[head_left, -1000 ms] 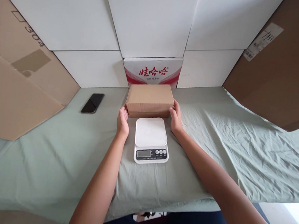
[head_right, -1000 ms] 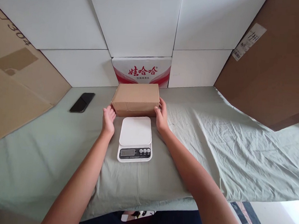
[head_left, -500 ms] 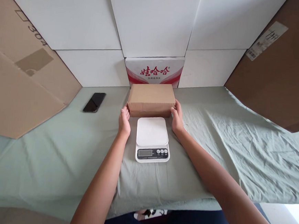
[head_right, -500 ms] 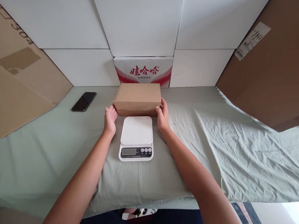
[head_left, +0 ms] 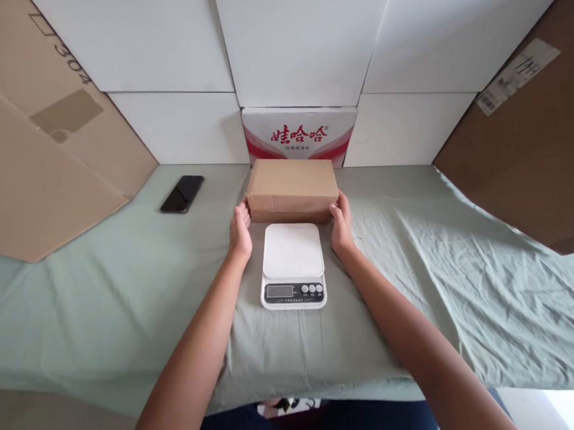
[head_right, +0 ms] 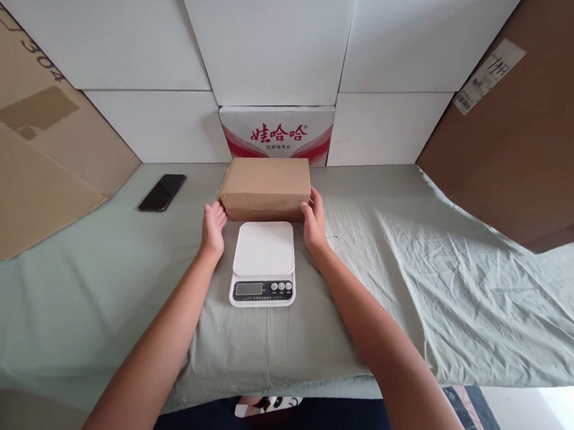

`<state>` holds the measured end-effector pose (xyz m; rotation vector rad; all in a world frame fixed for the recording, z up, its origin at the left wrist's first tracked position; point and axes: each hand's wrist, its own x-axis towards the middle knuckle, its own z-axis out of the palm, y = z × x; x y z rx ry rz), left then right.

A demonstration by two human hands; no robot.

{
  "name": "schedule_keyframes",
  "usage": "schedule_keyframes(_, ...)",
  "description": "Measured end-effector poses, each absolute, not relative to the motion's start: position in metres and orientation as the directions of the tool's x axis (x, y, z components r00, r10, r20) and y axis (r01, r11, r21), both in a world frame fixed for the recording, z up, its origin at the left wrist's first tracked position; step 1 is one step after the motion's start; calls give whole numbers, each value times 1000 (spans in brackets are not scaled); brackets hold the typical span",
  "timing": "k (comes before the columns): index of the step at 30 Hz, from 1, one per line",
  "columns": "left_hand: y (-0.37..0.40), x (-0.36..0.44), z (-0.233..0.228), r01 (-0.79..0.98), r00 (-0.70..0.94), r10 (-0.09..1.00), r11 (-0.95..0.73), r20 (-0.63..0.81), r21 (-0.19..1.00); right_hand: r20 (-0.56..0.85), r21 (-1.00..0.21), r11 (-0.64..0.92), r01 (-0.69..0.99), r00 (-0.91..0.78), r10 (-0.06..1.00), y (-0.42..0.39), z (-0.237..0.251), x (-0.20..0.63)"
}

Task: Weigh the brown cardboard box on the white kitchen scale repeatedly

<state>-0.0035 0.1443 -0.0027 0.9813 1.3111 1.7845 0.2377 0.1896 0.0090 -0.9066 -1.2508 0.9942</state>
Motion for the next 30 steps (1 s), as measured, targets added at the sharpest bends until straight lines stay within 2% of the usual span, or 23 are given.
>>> schedule_keyframes(30,143,-1,0,-109,-479,867,-216,139,970,323,-943,323,-78,14,946,187,13,238)
